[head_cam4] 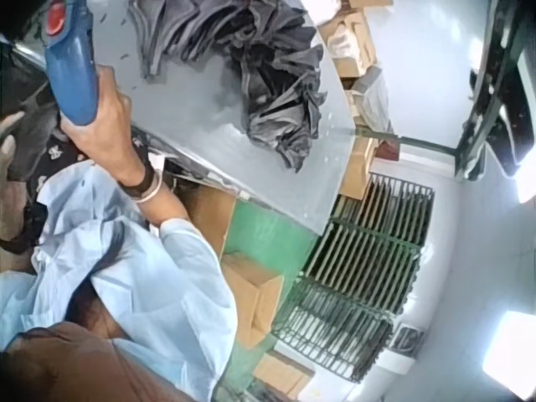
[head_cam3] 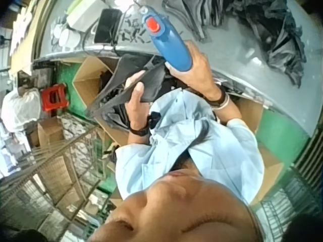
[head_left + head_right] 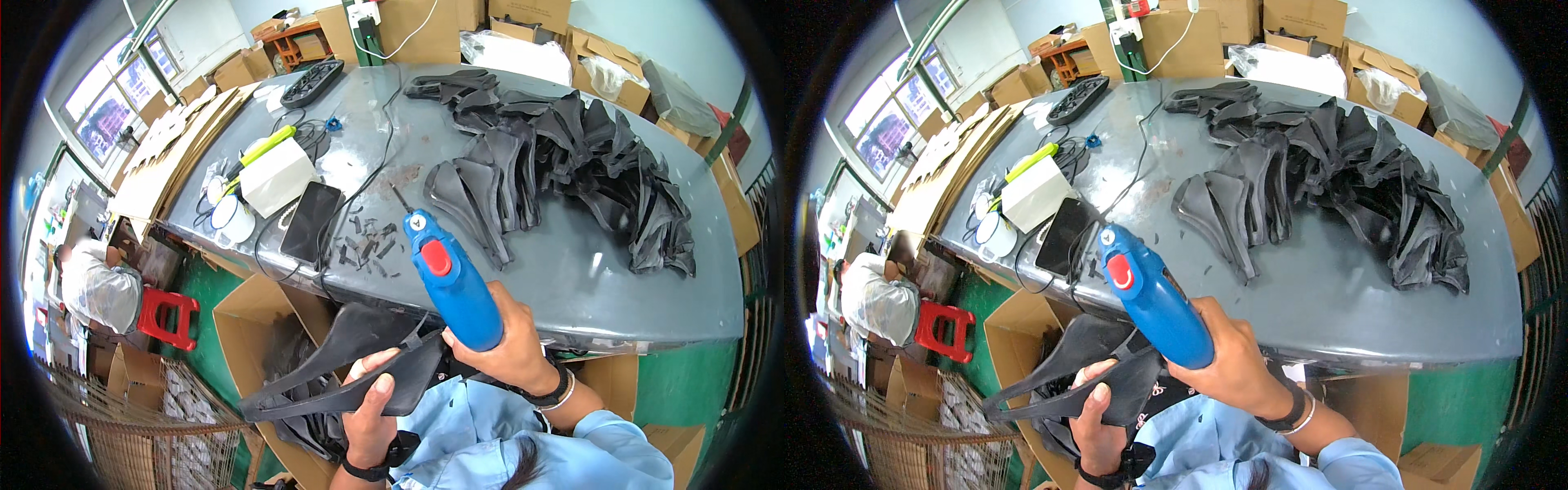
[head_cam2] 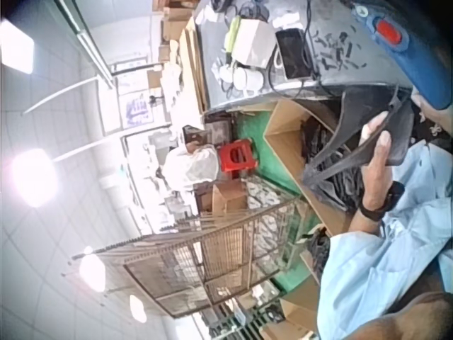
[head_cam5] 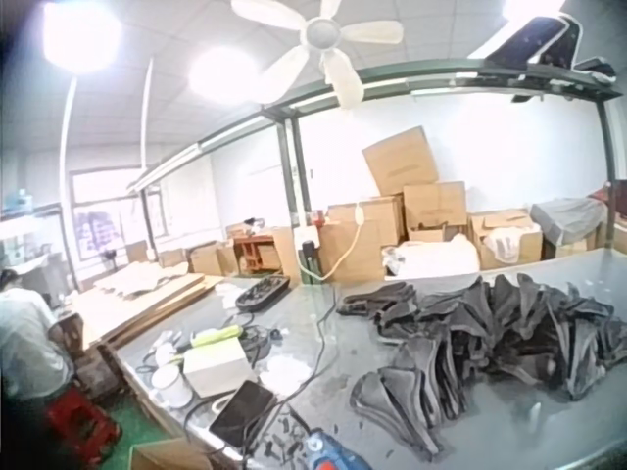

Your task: Cutting and trimming excess material from bicycle saddle covers using a power trimmer.

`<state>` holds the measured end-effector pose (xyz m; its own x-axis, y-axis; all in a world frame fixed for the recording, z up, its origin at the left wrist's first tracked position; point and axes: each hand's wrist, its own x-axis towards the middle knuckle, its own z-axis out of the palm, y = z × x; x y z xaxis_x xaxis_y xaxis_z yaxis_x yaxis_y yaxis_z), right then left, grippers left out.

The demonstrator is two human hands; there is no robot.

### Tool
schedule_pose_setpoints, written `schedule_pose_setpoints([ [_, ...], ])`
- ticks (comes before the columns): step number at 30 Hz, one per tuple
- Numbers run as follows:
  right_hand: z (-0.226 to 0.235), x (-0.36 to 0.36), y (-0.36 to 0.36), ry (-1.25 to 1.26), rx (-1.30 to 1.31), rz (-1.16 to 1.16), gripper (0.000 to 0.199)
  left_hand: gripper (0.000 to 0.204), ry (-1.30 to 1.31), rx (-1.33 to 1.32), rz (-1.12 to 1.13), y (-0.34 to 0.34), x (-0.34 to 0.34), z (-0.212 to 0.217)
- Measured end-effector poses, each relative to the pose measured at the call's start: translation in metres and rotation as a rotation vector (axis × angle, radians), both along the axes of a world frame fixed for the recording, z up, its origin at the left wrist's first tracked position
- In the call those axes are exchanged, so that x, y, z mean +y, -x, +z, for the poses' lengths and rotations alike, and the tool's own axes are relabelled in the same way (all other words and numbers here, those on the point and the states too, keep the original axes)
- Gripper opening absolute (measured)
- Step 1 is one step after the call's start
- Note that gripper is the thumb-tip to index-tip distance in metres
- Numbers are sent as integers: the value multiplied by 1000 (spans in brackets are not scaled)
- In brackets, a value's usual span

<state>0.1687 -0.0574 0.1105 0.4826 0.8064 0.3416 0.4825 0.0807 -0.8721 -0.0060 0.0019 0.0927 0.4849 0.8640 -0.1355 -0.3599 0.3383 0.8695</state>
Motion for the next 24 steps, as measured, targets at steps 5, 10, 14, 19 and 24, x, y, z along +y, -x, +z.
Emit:
schedule_pose_setpoints([
  [5, 3, 0, -5, 118, 297, 103, 41, 43, -62, 28, -92, 4, 0, -4],
  [10, -10, 5, 5, 39, 453, 109, 41, 42, 139, -179, 118, -5, 5, -3],
  [14, -14, -5, 21, 25, -100, 76, 45, 43, -13, -236, 399, -8, 14, 5],
  [19, -29, -15, 36, 128, -349, 173, 46, 45, -221, -282, 567, 3, 20, 3],
  [24, -26, -15, 38, 95, -337, 229, 48, 47, -308, -216, 580, 7, 20, -2],
])
